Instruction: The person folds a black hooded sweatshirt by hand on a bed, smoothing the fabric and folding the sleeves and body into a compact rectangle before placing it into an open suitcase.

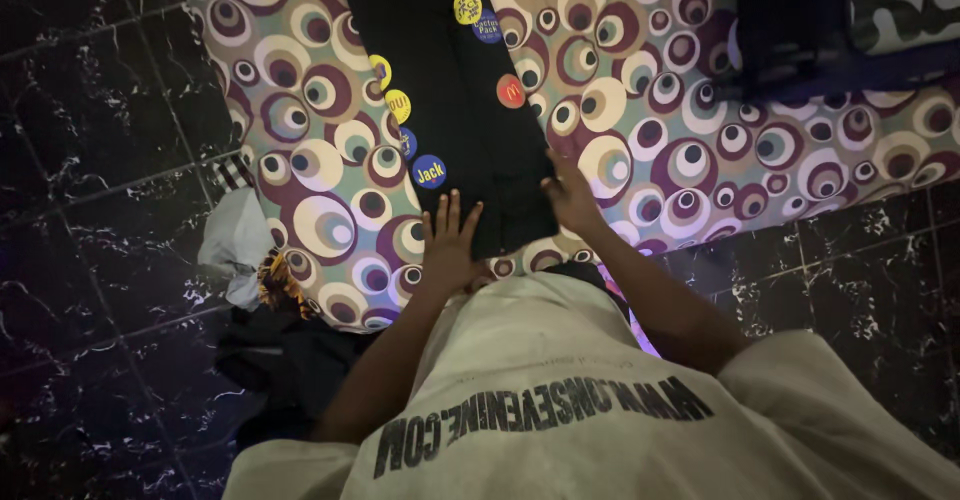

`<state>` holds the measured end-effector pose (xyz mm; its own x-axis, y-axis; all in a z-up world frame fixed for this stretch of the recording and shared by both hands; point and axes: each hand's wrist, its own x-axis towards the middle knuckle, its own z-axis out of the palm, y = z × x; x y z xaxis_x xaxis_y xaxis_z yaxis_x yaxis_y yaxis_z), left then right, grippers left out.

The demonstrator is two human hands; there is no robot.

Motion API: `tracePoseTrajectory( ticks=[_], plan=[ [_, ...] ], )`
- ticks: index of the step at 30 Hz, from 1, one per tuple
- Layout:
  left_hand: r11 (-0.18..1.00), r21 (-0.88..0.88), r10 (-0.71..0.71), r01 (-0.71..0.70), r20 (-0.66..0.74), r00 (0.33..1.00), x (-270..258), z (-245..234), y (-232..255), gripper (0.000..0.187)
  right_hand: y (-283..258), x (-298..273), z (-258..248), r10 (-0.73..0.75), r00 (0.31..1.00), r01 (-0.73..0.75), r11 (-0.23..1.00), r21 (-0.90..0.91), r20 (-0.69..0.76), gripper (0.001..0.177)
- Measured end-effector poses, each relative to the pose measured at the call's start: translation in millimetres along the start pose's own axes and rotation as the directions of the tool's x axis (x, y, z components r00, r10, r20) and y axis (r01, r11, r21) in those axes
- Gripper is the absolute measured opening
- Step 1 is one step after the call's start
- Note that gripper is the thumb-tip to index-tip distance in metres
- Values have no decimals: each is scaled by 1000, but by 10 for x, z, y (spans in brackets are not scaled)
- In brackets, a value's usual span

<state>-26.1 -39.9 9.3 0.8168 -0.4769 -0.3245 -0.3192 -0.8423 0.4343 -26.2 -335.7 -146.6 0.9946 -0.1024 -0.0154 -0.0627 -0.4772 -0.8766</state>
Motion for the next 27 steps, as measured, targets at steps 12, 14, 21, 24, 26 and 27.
tracePoseTrajectory(
  ticks=[12,14,21,24,26,27],
  plan=[
    [892,41,443,-450,-270,855,2047,-350,280,51,-168,-146,-89,428,890,-444,892,83,160,40],
    [833,210,549,-512,-198,812,2384,-389,261,47,-138,-254,55,383,919,-394,906,155,99,41],
    [827,352,451,-437,47,891,2665,-302,203,7,-111,-562,54,-205,978,204,897,-392,40,39],
    [903,142,430,-406,-257,866,2429,-344,303,29,-684,-488,-78,439,895,-433,898,-76,79,37],
    [933,-48,284,-356,-508,813,2098,-359,378,37,-1116,-459,-186,608,791,-600,792,-115,61,42],
    [929,-144,186,-340,-614,767,1842,-340,375,42,-1271,-462,-237,423,906,-418,899,-134,9,48]
  ],
)
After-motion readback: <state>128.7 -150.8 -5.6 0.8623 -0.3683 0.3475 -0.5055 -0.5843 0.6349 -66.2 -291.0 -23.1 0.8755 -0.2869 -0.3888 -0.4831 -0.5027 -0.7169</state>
